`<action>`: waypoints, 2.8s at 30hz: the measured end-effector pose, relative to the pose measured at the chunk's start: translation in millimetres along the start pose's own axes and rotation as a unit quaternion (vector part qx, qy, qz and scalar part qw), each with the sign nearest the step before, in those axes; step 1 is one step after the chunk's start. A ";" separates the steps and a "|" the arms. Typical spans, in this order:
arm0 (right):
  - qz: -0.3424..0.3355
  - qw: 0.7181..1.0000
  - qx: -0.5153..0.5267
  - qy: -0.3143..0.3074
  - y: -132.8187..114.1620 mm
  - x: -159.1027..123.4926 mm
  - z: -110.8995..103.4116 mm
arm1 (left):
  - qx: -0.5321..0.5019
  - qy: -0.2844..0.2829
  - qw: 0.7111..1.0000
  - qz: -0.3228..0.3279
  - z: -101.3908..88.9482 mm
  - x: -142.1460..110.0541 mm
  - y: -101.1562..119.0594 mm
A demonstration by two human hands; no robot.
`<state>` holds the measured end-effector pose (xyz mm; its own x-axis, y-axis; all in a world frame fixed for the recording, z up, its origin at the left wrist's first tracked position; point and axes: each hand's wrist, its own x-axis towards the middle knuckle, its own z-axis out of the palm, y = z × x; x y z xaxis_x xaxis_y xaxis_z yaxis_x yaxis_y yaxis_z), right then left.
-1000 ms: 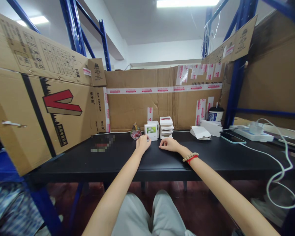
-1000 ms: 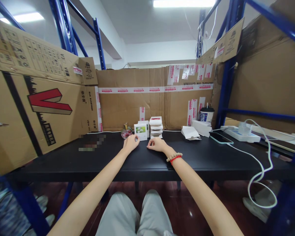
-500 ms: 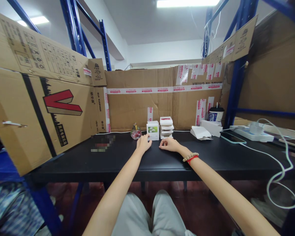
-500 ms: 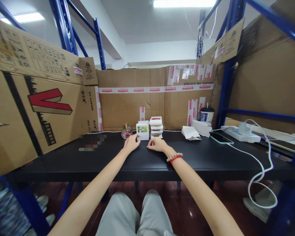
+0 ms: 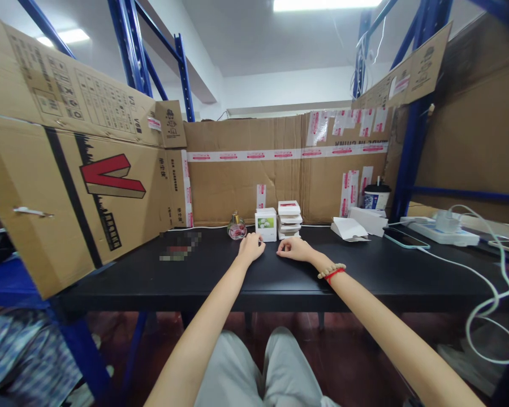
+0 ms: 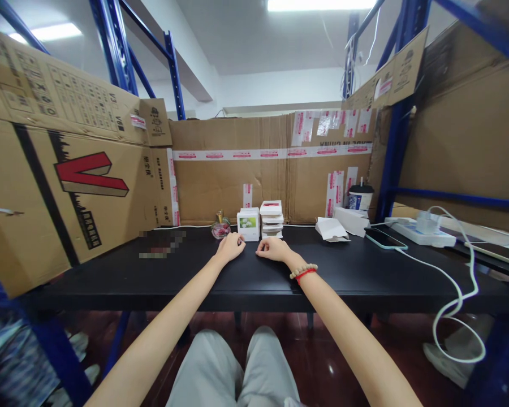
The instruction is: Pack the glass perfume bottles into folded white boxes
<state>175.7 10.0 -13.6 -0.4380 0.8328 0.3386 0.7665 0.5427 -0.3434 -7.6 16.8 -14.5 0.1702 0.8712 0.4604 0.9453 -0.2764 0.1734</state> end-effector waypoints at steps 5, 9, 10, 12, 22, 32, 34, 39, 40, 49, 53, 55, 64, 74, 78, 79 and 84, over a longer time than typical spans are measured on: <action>-0.010 1.000 0.004 -0.003 9.1 3.5 4.8 | -0.018 -0.024 0.999 0.022 2.2 -0.3 1.0; -0.007 1.000 0.006 0.000 12.6 5.1 6.9 | -0.036 -0.050 0.998 0.022 0.5 -1.7 0.2; -0.007 1.000 0.008 -0.001 13.1 5.4 7.1 | -0.040 -0.056 0.997 0.020 -0.2 -2.1 0.1; -0.005 1.000 0.015 -0.006 13.9 5.9 7.5 | -0.046 -0.064 0.997 0.016 -1.5 -2.8 -0.1; -0.007 1.000 0.020 -0.003 15.8 6.6 8.2 | -0.059 -0.079 0.995 0.008 -3.7 -3.2 0.6; -0.001 0.999 0.032 -0.012 16.3 7.7 8.7 | -0.063 -0.080 0.995 0.009 -3.3 -2.9 -0.2; -0.005 0.999 0.033 -0.010 15.5 7.4 8.0 | -0.063 -0.080 0.995 0.009 -3.3 -2.9 -0.3; 0.015 1.000 -0.005 0.011 10.4 1.9 0.2 | -0.064 -0.082 0.995 0.006 -2.9 -2.9 -1.0; 0.023 1.000 -0.014 0.015 9.4 0.6 -1.6 | -0.064 -0.082 0.995 0.006 -2.8 -2.8 -1.2; 0.046 0.999 -0.019 0.001 7.7 -1.6 -5.2 | -0.059 -0.079 0.995 0.007 -0.3 -1.1 -2.1; 0.047 0.999 -0.017 -0.005 8.5 -0.9 -4.8 | -0.057 -0.080 0.995 0.008 0.1 -0.7 -2.3; 0.050 0.999 -0.019 -0.007 8.7 -0.5 -4.8 | -0.056 -0.080 0.995 0.009 -0.2 -0.9 -2.2; 0.056 0.998 -0.022 -0.013 8.8 -0.4 -5.0 | -0.055 -0.080 0.995 0.010 -1.4 -1.7 -1.2; 0.058 0.998 -0.020 -0.012 11.2 0.9 -4.3 | -0.047 -0.085 0.995 0.004 -0.4 -0.4 -1.2; 0.061 0.998 -0.023 -0.013 10.6 0.3 -4.7 | -0.040 -0.088 0.995 0.000 0.2 -0.1 -0.4; 0.060 0.998 -0.023 -0.013 10.5 0.3 -4.7 | -0.038 -0.088 0.995 -0.001 0.3 -0.1 -0.3; 0.060 0.998 -0.020 -0.013 10.9 0.6 -4.7 | -0.032 -0.088 0.996 -0.001 -0.2 -0.4 0.1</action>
<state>186.0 15.9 -13.0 -0.3535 0.8942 0.2749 0.8317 0.4349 -0.3451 -7.6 16.3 -14.5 0.2197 0.9279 0.3012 0.9269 -0.2948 0.2323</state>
